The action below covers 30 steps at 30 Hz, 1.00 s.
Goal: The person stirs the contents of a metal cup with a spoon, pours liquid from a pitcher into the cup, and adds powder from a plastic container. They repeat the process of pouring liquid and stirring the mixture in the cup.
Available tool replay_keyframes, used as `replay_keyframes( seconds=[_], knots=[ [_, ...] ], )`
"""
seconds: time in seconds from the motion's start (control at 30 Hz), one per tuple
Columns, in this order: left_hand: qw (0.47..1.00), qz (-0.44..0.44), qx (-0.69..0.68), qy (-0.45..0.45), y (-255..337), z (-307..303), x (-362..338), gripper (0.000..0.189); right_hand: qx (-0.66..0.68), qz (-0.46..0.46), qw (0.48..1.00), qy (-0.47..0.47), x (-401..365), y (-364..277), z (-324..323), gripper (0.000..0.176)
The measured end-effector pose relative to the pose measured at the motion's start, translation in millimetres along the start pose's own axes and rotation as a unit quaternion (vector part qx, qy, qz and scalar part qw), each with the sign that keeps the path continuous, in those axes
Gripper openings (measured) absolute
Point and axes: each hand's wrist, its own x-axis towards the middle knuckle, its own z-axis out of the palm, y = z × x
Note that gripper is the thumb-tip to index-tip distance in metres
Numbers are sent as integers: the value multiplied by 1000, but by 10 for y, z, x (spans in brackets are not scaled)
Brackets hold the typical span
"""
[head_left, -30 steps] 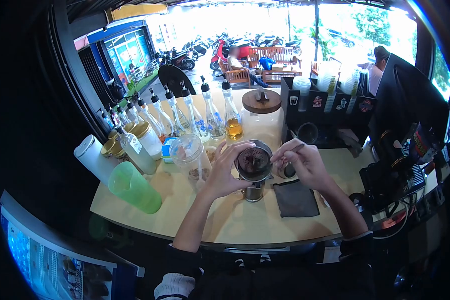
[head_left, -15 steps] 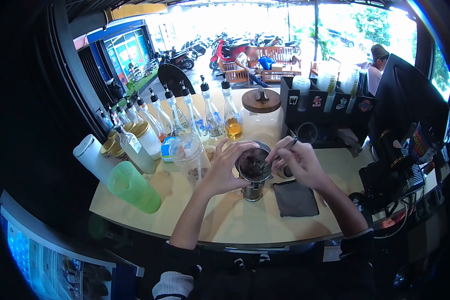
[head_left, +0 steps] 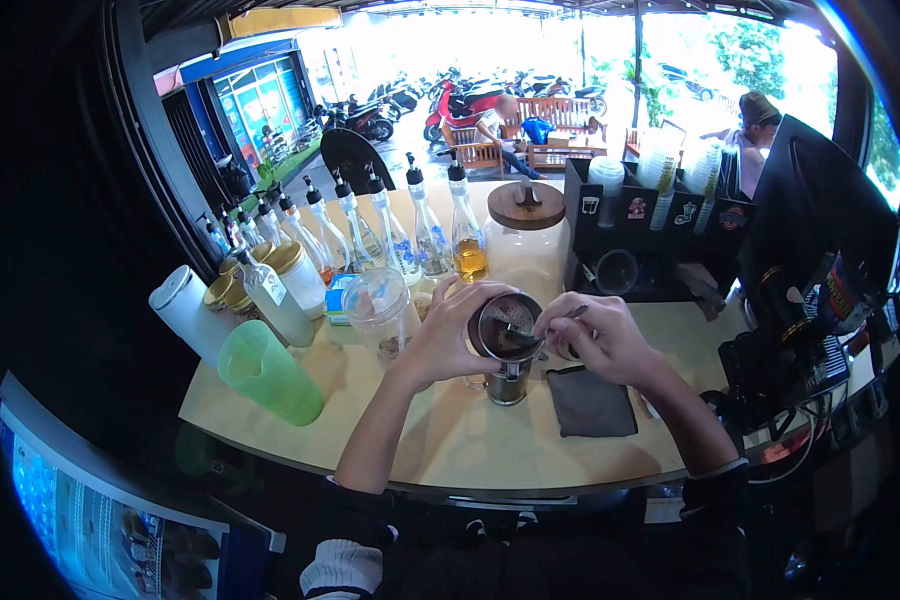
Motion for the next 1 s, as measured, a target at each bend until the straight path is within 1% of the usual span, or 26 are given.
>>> replay_keyframes(
  seconds=[0.13,0.2,0.23,0.3,0.33,0.4,0.43,0.5,0.6,0.73,0.8,0.83,0.93,1.0],
  knots=[
    [1000,-2,7,7,18,3,5,85,12,-31,999,12,-17,0,51,10],
    [1000,1,9,11,5,17,-1,85,-25,-40,999,-19,-46,7,71,10],
    [1000,1,9,11,-3,18,-2,85,-25,-40,999,-18,-38,1,66,10],
    [1000,6,2,13,-12,31,-8,85,0,-30,999,11,-28,-17,51,9],
    [1000,5,2,13,-12,37,-9,85,0,-29,1000,11,-37,-12,59,9],
    [1000,1,5,6,-13,49,-9,85,-2,-22,1000,-18,-56,9,84,10],
    [1000,1,6,5,-21,54,-14,85,-1,-22,1000,-18,-53,22,82,10],
    [1000,0,-12,15,-39,73,-17,85,-1,-32,999,19,-49,45,60,10],
    [1000,-9,-9,17,-11,47,-18,85,35,-23,999,5,-70,31,96,11],
    [1000,-12,-20,12,-35,73,-30,84,8,-24,1000,8,-73,33,80,11],
    [999,-3,-28,16,-15,69,-29,83,40,5,999,28,-53,48,65,12],
    [999,-3,-27,16,-13,66,-26,83,40,5,999,28,-55,62,66,12],
    [1000,-2,-16,13,-6,58,-20,84,59,2,998,3,-59,116,68,14],
    [1000,2,2,13,14,46,-19,85,98,18,993,64,-35,136,49,17]
  ],
)
